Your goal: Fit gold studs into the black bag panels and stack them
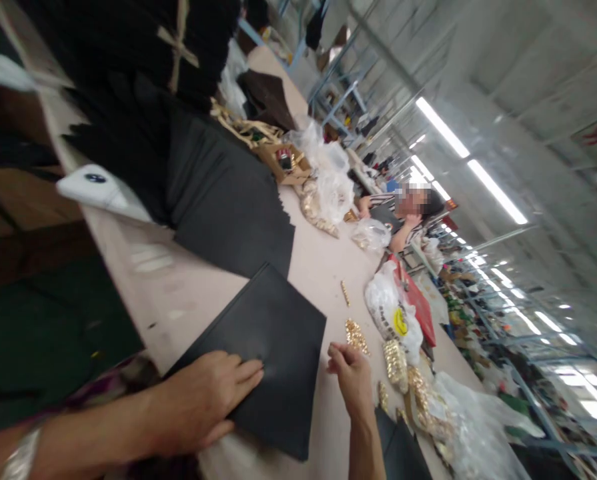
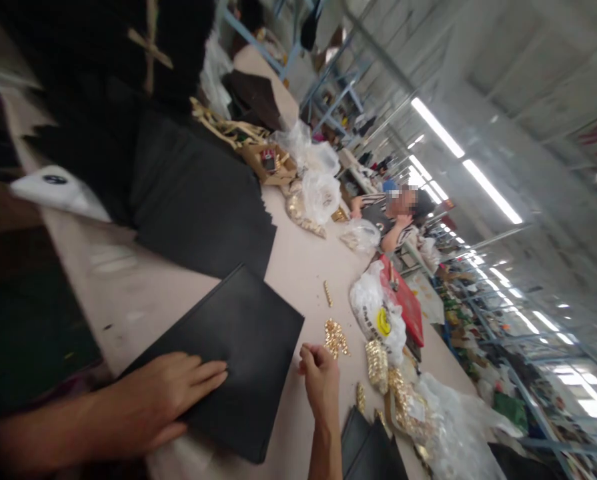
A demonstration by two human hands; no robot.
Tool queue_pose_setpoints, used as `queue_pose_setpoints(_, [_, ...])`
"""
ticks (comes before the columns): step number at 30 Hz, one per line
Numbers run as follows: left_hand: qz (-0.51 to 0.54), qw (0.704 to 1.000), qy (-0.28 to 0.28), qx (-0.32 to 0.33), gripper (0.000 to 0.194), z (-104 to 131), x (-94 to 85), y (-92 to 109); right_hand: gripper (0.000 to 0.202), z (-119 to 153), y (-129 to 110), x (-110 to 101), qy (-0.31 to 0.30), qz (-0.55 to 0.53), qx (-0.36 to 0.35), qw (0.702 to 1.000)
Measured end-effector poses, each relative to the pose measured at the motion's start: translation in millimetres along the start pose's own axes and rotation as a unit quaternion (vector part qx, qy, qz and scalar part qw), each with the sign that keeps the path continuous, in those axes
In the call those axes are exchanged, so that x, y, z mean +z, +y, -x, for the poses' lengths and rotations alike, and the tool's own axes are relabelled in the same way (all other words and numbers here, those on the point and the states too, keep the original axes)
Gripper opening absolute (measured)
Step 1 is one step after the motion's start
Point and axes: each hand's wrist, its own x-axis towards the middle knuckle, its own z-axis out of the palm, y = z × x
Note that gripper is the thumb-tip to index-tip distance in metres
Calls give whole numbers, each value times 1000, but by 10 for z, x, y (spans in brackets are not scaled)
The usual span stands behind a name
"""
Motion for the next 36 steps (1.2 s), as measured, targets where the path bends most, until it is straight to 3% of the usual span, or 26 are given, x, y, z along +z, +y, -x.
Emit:
queue_pose_setpoints(4, [-3,1000,15,25,56,-18,-108,-21,33,303,-406,367,-105,-167,36,980])
queue_pose_setpoints(7, [-20,999,30,31,49,-12,-59,-20,28,423,-604,552,-156,-159,42,974])
queue_pose_setpoints(11, [-48,997,40,46,40,-7,-27,-2,24,435,-738,608,-218,-87,16,972])
queue_pose_setpoints(16, [-50,997,41,47,44,-8,-38,-6,20,389,-843,611,-233,2,-26,972])
queue_pose_setpoints(26, [-30,998,48,40,39,-13,-55,-2,17,297,-849,677,-236,36,3,971])
queue_pose_setpoints(32, [-19,999,28,35,48,1,-79,-9,13,250,-909,672,-261,36,56,963])
queue_pose_setpoints(36, [10,1000,20,17,48,-3,-62,-14,2,163,-955,703,-287,16,128,949])
